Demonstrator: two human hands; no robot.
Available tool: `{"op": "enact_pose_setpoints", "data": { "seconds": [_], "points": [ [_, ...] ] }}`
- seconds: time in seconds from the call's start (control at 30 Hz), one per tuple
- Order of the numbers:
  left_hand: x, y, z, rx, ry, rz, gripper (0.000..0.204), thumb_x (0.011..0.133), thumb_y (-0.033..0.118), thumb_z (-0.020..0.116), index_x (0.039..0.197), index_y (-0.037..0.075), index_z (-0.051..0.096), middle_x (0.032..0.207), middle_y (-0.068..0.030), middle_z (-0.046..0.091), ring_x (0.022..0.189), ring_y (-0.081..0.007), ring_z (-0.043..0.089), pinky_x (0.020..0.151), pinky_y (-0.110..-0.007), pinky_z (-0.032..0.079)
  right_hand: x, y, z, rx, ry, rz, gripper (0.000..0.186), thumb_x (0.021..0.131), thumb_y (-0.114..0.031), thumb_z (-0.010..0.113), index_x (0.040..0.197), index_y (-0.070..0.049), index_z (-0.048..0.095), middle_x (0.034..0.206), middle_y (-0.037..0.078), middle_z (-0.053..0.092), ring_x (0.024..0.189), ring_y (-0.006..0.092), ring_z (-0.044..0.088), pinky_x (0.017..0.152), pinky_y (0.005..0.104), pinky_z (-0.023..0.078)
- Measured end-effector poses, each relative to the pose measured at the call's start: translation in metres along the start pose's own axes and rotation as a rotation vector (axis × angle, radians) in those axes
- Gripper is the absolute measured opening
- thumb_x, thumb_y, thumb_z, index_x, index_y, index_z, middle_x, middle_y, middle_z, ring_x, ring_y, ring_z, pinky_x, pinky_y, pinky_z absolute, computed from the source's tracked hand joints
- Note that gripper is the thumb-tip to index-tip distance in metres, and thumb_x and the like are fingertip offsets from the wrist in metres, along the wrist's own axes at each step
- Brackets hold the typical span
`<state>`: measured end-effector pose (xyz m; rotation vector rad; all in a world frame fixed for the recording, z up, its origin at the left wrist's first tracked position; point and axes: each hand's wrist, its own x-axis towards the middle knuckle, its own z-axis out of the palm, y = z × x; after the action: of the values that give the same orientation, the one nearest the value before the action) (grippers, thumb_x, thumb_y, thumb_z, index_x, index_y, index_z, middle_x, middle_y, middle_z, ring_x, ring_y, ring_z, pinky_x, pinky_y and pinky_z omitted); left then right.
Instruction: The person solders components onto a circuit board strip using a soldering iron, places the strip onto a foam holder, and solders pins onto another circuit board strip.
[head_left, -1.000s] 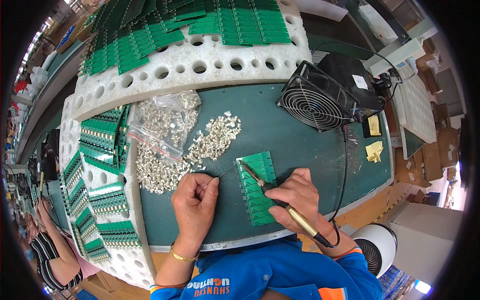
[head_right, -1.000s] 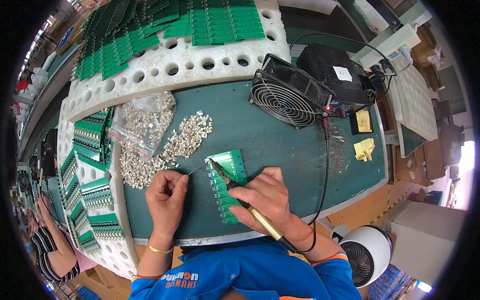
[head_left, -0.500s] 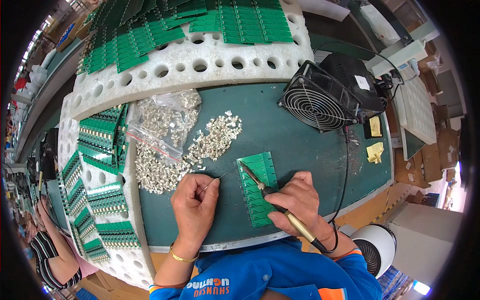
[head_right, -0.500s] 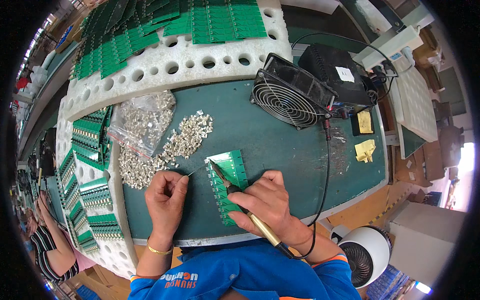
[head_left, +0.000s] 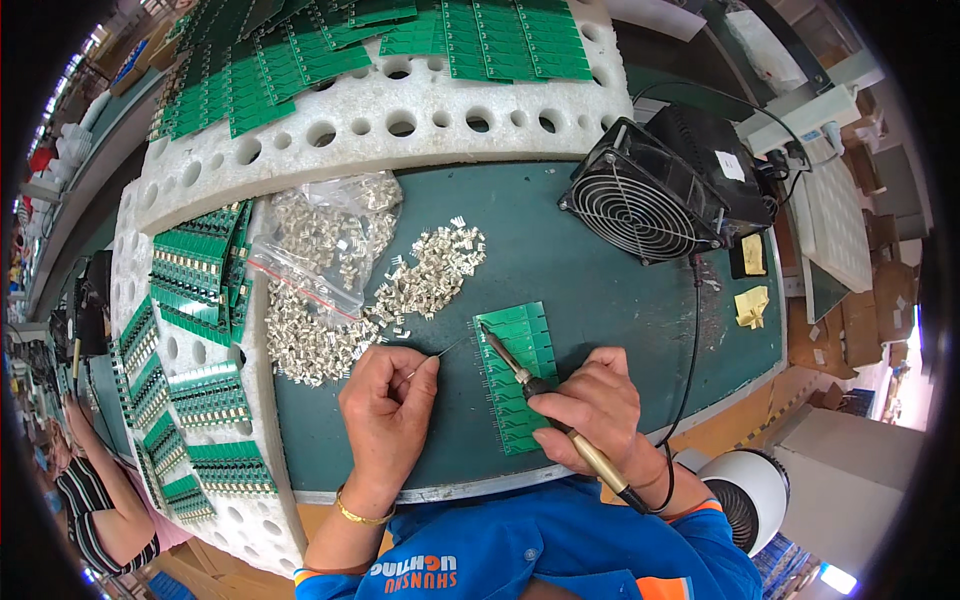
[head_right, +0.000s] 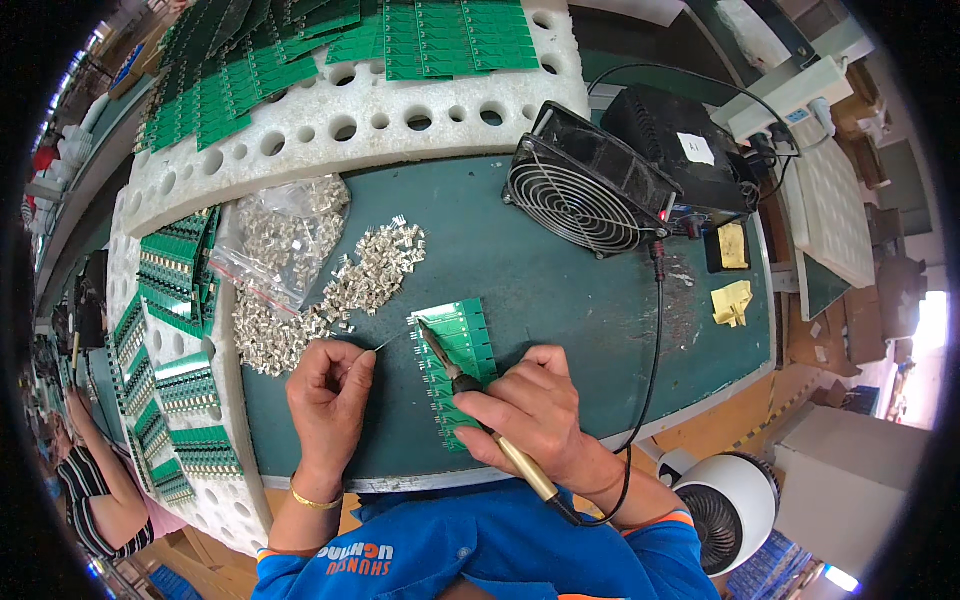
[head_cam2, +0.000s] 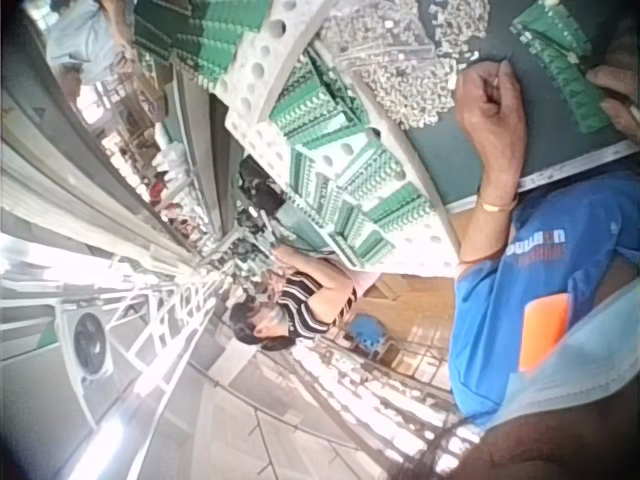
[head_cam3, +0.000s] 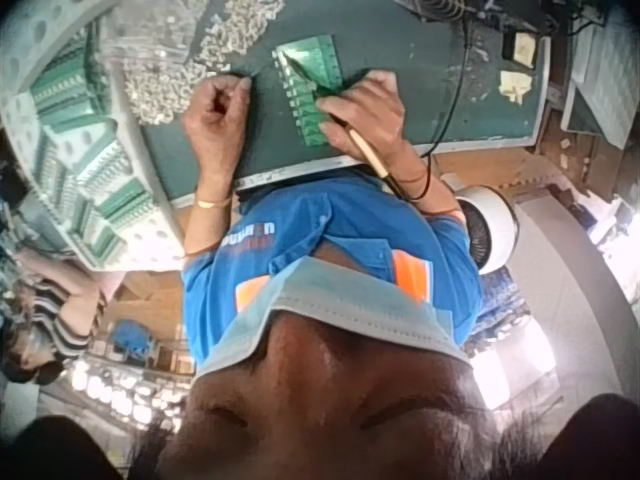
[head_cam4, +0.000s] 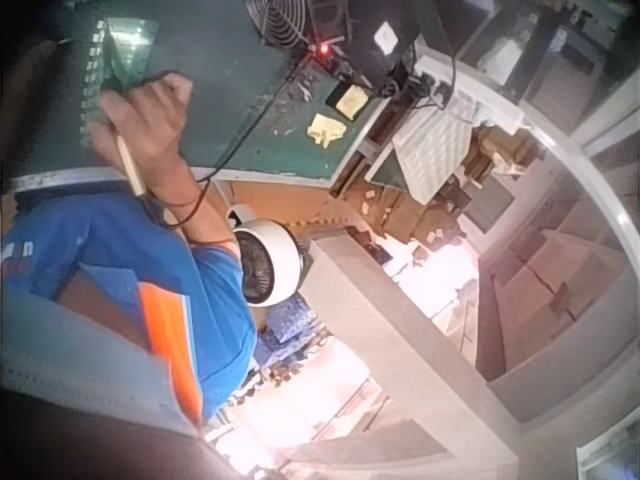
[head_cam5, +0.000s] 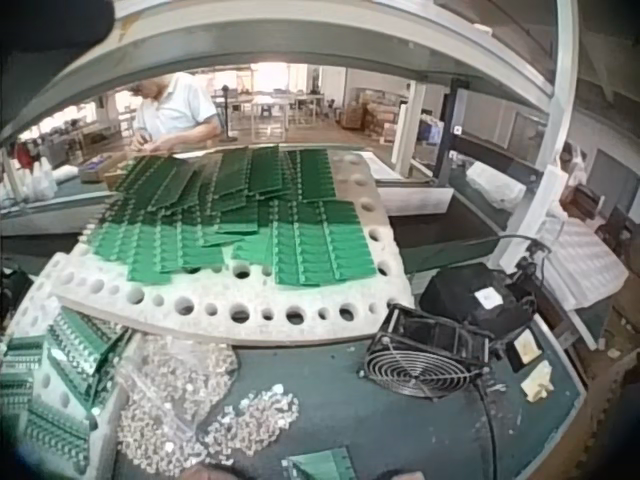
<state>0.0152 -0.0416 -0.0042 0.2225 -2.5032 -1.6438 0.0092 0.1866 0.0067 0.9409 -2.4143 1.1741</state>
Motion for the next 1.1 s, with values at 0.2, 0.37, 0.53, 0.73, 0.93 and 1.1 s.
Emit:
{"op": "enact_pose_setpoints", "data": {
  "seconds": [0.2, 0.37, 0.53, 0.73, 0.93, 1.1],
  "points": [
    [0.000, 0.001, -0.001, 0.009, -0.022, -0.013, 0.012, 0.088, 0.001, 0.072, 0.082, 0.002, 0.062, 0.071, 0.0045, 0.052, 0.062, -0.0027, 0.044, 0.055, -0.019, 0.035, 0.000, -0.002, -0.001, 0.009, -0.005, 0.004, 0.028, 0.078, -0.025, 0.079, 0.099, -0.008, 0.069, 0.069, 0.002, 0.061, 0.059, 0.0185, 0.055, 0.069, 0.0357, 0.039],
    [-0.001, 0.000, -0.003, -0.021, -0.029, -0.045, 0.013, 0.088, 0.001, 0.072, 0.082, 0.003, 0.061, 0.071, 0.0053, 0.052, 0.063, -0.0021, 0.044, 0.055, -0.019, 0.035, -0.002, -0.002, -0.002, 0.026, 0.033, 0.002, 0.027, 0.080, -0.026, 0.077, 0.099, -0.008, 0.069, 0.069, 0.002, 0.062, 0.059, 0.0190, 0.054, 0.069, 0.0360, 0.039],
    [-0.001, -0.006, -0.002, -0.019, -0.019, -0.058, 0.012, 0.090, 0.003, 0.071, 0.084, 0.004, 0.061, 0.073, 0.0066, 0.053, 0.064, -0.0016, 0.043, 0.057, -0.018, 0.035, 0.000, 0.002, -0.002, 0.035, 0.052, 0.024, 0.025, 0.083, -0.026, 0.075, 0.099, -0.008, 0.068, 0.069, 0.002, 0.061, 0.058, 0.0199, 0.053, 0.069, 0.0360, 0.039],
    [0.000, -0.006, -0.002, -0.001, -0.024, -0.042, 0.012, 0.091, 0.003, 0.071, 0.085, 0.003, 0.060, 0.074, 0.0064, 0.054, 0.065, -0.0015, 0.044, 0.058, -0.018, 0.036, 0.001, 0.004, -0.001, 0.056, 0.049, 0.031, 0.024, 0.083, -0.025, 0.075, 0.098, -0.007, 0.068, 0.069, 0.003, 0.063, 0.058, 0.0204, 0.053, 0.068, 0.0361, 0.039],
    [-0.003, -0.007, -0.003, -0.018, -0.034, -0.055, 0.012, 0.090, 0.002, 0.071, 0.084, 0.003, 0.060, 0.074, 0.0063, 0.053, 0.064, -0.0014, 0.043, 0.057, -0.018, 0.035, 0.000, 0.004, -0.001, 0.073, 0.069, 0.041, 0.024, 0.079, -0.020, 0.076, 0.097, -0.007, 0.068, 0.068, 0.004, 0.062, 0.056, 0.0206, 0.052, 0.068, 0.0361, 0.039],
    [-0.004, -0.004, -0.003, -0.013, -0.033, -0.013, 0.013, 0.089, 0.000, 0.072, 0.084, 0.004, 0.061, 0.073, 0.0064, 0.051, 0.063, -0.0016, 0.042, 0.056, -0.018, 0.034, -0.001, 0.001, -0.003, 0.096, 0.067, 0.044, 0.022, 0.077, -0.015, 0.074, 0.096, -0.007, 0.068, 0.067, 0.004, 0.062, 0.055, 0.0205, 0.052, 0.068, 0.0359, 0.039]
  ]
}}
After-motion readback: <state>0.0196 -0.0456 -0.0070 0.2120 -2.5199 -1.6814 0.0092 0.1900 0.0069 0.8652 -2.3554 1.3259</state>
